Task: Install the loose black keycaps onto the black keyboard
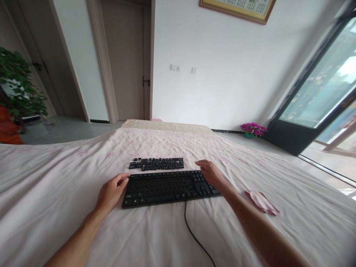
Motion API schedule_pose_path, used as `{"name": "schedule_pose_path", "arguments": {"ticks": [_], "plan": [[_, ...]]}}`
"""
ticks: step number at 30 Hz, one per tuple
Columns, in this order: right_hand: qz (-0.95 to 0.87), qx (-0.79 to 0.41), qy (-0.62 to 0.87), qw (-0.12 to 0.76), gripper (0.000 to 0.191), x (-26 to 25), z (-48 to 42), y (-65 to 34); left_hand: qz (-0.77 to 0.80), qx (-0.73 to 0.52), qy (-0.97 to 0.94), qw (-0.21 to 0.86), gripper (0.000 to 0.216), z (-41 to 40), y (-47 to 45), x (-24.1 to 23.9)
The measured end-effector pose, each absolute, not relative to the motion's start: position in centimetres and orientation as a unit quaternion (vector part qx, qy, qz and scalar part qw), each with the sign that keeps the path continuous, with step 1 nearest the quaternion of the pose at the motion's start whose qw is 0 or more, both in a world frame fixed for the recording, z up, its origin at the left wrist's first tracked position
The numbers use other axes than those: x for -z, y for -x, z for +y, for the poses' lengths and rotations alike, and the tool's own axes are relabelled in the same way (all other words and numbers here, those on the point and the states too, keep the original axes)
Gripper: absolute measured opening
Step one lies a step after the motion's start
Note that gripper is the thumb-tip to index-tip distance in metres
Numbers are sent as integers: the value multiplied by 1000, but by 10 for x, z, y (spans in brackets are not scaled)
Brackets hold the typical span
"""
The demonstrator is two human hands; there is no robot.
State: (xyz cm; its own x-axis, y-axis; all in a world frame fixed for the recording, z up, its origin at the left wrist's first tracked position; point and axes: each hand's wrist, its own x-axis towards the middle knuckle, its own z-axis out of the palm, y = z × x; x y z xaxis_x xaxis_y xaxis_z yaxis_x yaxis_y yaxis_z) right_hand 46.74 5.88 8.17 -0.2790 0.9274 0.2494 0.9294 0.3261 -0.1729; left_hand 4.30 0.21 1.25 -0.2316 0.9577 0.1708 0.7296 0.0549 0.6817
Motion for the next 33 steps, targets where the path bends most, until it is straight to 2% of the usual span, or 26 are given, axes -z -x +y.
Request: {"name": "schedule_pose_path", "arguments": {"ticks": [2, 6, 9, 12, 21, 24, 29, 33], "plan": [[-727, 21, 653, 213, 43, -74, 56, -495, 717, -335, -591, 157, 38, 1, -43, -13], [-635, -22, 739, 222, 56, -46, 41, -533, 712, -347, -586, 174, 45, -4, -47, -16], [-615, -93, 748, 231, 60, -27, 33, -539, 676, -374, -601, 203, 52, -11, -59, -21], [-625, -72, 737, 245, 60, -18, 30, -531, 662, -389, -602, 216, 58, -19, -73, -24], [-616, -44, 766, 181, 60, -30, 46, -529, 650, -419, -583, 249, 61, -26, -95, -19], [-613, -16, 777, 146, 58, -29, 46, -530, 653, -398, -607, 218, 64, -27, -102, -16], [-625, 37, 767, 140, 61, -24, 40, -523, 638, -360, -673, 108, 74, -24, -111, -4], [-638, 50, 758, 128, 61, -21, 39, -520, 635, -343, -686, 87, 76, -20, -114, 2]]}}
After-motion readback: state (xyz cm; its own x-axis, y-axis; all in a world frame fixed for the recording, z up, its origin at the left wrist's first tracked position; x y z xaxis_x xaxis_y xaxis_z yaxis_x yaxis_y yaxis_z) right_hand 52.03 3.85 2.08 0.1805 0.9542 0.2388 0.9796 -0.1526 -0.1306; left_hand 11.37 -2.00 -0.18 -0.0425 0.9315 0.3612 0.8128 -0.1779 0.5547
